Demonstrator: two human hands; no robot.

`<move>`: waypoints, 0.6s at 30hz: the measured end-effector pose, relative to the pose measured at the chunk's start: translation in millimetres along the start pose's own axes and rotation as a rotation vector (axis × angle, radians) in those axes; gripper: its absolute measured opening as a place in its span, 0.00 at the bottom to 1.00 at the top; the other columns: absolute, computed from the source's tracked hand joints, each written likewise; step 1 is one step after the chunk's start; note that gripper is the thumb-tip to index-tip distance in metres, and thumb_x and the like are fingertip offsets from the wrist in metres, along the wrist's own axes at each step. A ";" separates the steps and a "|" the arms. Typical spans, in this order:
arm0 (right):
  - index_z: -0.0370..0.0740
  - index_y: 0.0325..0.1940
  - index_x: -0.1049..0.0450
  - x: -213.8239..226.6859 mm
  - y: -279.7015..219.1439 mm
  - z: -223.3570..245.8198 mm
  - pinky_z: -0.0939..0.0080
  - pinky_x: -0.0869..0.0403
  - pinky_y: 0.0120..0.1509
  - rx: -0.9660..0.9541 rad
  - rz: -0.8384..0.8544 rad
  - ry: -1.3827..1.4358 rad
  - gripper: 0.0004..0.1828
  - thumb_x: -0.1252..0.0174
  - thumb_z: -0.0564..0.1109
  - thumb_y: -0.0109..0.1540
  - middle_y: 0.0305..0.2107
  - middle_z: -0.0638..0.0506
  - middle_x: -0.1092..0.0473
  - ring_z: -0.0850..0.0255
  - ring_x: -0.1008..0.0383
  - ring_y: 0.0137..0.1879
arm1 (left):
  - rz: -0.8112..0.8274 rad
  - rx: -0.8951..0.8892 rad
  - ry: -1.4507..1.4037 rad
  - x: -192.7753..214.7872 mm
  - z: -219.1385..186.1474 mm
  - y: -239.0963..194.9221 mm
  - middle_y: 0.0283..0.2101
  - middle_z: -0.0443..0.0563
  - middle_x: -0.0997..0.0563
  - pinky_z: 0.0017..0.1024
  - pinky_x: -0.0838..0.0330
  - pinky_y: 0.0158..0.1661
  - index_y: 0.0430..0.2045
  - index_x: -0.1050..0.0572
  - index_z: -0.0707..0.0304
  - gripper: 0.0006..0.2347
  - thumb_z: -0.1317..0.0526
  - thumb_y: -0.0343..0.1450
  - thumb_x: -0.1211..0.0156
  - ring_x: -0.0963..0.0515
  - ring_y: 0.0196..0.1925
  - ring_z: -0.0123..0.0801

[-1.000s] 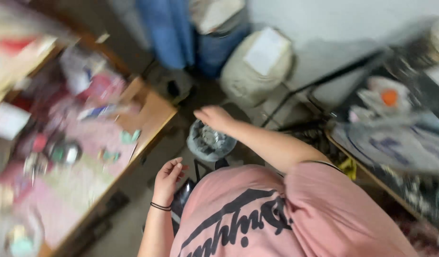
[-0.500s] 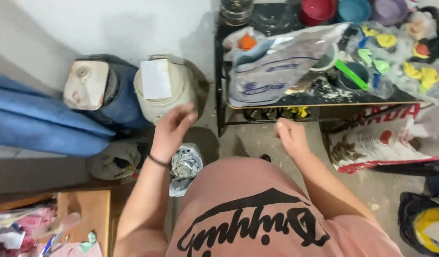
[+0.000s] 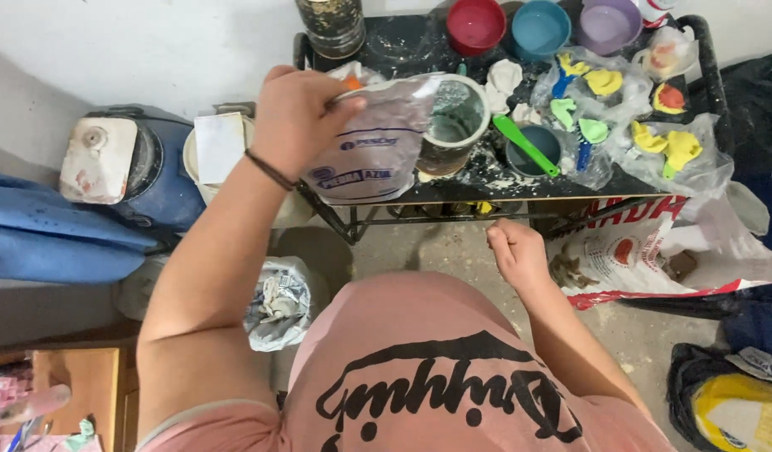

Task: The person cuts open a bag of blue powder and pours it into a container. They then use a green spatula to mix the powder. Finally, they press the mixture into a pink mold and remove a teal dental mold.

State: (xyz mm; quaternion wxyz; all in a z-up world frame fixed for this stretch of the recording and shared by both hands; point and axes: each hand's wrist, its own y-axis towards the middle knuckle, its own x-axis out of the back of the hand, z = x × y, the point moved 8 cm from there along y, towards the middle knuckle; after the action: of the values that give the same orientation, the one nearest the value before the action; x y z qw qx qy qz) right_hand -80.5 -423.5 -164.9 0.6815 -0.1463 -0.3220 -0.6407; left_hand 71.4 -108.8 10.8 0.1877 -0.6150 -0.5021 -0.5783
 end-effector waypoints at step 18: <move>0.48 0.28 0.29 -43.9 -0.2 -40.5 0.68 0.26 0.27 -0.028 0.418 0.097 0.26 0.59 0.62 0.72 0.17 0.59 0.33 0.68 0.30 0.23 | -0.166 -0.221 0.075 61.5 -76.0 8.0 0.18 0.42 0.36 0.42 0.45 0.57 0.14 0.37 0.57 0.24 0.57 0.85 0.41 0.37 0.23 0.37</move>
State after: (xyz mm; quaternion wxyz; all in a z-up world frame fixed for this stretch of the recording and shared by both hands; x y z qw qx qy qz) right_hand -69.3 -414.2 -222.7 0.8121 -0.1884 -0.2427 -0.4961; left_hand 27.7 -149.3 88.7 0.0892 -0.5662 -0.4770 -0.6663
